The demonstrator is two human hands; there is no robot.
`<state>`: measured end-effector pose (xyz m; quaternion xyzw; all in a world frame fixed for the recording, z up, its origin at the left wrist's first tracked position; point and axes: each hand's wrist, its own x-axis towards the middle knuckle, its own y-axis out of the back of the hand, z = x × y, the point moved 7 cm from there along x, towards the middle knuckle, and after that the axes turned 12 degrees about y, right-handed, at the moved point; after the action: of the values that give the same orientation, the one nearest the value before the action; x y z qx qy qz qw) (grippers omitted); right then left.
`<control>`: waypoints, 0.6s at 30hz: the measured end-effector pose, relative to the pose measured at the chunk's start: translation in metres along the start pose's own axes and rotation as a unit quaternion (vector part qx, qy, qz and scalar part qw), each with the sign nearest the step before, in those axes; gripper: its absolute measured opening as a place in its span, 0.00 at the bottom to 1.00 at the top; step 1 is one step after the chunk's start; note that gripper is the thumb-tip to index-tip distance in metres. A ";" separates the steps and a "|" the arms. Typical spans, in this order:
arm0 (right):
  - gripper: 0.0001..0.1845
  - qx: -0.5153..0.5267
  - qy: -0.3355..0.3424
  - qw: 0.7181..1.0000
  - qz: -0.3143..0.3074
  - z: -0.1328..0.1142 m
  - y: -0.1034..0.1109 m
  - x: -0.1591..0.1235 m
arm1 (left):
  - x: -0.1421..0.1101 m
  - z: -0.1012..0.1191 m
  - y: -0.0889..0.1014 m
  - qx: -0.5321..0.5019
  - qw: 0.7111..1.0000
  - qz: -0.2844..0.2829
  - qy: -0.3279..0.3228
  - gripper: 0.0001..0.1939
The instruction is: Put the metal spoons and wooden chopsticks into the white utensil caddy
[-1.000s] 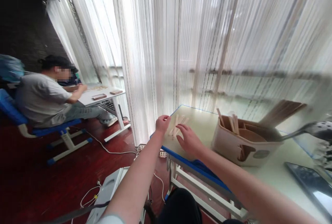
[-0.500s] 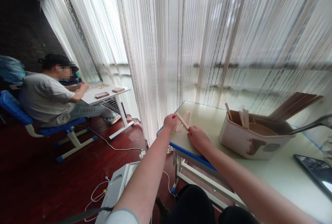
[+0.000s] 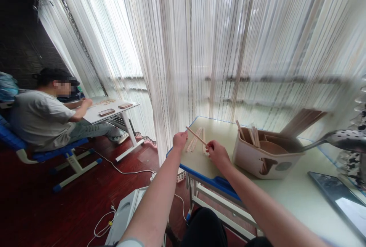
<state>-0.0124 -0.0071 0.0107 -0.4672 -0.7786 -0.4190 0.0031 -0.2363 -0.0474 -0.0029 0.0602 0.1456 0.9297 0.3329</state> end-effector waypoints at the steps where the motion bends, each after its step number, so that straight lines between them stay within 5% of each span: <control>1: 0.10 0.015 0.001 1.000 -0.009 -0.001 -0.001 0.000 | -0.002 0.000 0.000 -0.033 0.999 -0.012 0.007 0.23; 5: 0.08 0.047 0.031 0.997 -0.048 -0.011 -0.005 -0.004 | -0.014 0.005 0.004 -0.206 0.977 -0.049 0.019 0.22; 9: 0.09 0.025 0.067 0.995 -0.067 -0.030 0.005 -0.012 | -0.030 0.030 0.014 -0.266 0.962 -0.038 0.039 0.21; 13: 0.14 0.008 0.063 0.997 -0.047 -0.066 0.044 -0.017 | -0.052 0.108 0.019 -0.267 0.960 -0.077 -0.043 0.20; 16: 0.17 -0.014 0.098 0.995 0.018 -0.102 0.100 -0.013 | -0.076 0.176 0.020 -0.279 0.949 -0.086 -0.121 0.19; 18: 0.16 -0.029 0.133 0.991 0.008 -0.119 0.133 -0.007 | -0.089 0.215 0.017 -0.290 0.939 -0.087 -0.162 0.18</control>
<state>0.0427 -0.0624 0.1718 -0.4135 -0.7549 -0.4998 0.0969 -0.1327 -0.0669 0.2052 0.0980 -0.1818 0.8765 0.4348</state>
